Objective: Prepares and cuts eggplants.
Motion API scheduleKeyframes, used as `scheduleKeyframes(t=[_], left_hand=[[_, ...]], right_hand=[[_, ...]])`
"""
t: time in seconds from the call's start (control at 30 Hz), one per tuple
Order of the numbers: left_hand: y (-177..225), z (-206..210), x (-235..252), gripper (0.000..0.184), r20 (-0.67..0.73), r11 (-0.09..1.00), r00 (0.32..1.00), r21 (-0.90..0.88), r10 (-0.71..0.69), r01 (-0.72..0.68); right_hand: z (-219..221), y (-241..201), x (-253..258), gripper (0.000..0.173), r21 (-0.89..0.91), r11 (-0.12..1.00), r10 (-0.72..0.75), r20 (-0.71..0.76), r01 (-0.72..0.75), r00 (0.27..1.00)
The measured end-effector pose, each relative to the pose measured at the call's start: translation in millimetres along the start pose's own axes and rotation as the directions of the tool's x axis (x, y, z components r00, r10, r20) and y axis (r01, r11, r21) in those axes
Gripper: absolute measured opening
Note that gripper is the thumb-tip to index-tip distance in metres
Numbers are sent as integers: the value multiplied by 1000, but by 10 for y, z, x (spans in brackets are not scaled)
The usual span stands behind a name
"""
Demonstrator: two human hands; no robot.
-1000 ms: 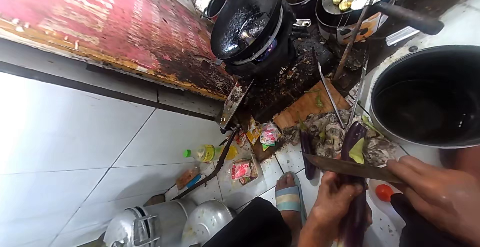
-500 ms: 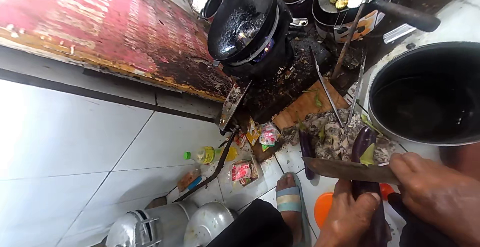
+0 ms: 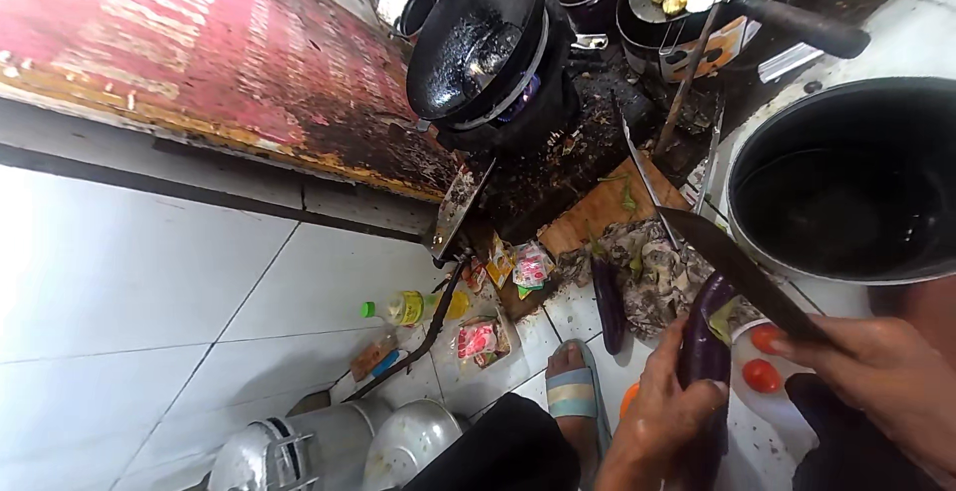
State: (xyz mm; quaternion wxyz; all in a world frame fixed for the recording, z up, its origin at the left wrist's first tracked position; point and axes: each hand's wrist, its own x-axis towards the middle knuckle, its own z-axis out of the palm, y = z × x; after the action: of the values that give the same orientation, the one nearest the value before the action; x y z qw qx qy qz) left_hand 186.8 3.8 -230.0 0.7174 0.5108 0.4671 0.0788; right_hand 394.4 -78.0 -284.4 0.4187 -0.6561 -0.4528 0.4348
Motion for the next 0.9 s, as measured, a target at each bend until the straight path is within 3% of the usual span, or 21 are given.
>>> scheduleKeyframes(t=[0.17, 0.3, 0.43, 0.53, 0.63, 0.77, 0.83, 0.9], left_hand=[[32, -6, 4, 77, 91, 999, 995, -10, 44, -43], [41, -119, -17, 76, 111, 987, 989, 117, 94, -106], [84, -140, -30, 72, 142, 934, 989, 346, 36, -84], [-25, -64, -3, 71, 117, 936, 990, 332, 79, -114], [-110, -41, 42, 73, 35, 977, 996, 194, 80, -86], [-55, -63, 61, 61, -149, 999, 988, -22, -40, 38], [-48, -139, 70, 60, -156, 986, 986, -164, -53, 27], [-96, -242, 60, 64, -67, 947, 997, -320, -30, 7]], right_hand=[[-32, 15, 6, 23, 194, 962, 155, 191, -192, 969], [-38, 48, 26, 25, 171, 955, 183, 306, -243, 934], [-59, -39, 83, 32, 142, 942, 206, 470, -304, 858], [4, -100, 158, 34, 123, 941, 221, 484, -316, 847], [102, -78, 178, 31, 11, 984, 162, 356, -178, 920], [210, -2, 108, 27, -265, 953, -82, 248, 149, 965], [254, 41, 52, 30, -259, 940, -163, 233, 222, 959], [267, 79, 25, 30, -223, 946, -201, 170, 236, 965]])
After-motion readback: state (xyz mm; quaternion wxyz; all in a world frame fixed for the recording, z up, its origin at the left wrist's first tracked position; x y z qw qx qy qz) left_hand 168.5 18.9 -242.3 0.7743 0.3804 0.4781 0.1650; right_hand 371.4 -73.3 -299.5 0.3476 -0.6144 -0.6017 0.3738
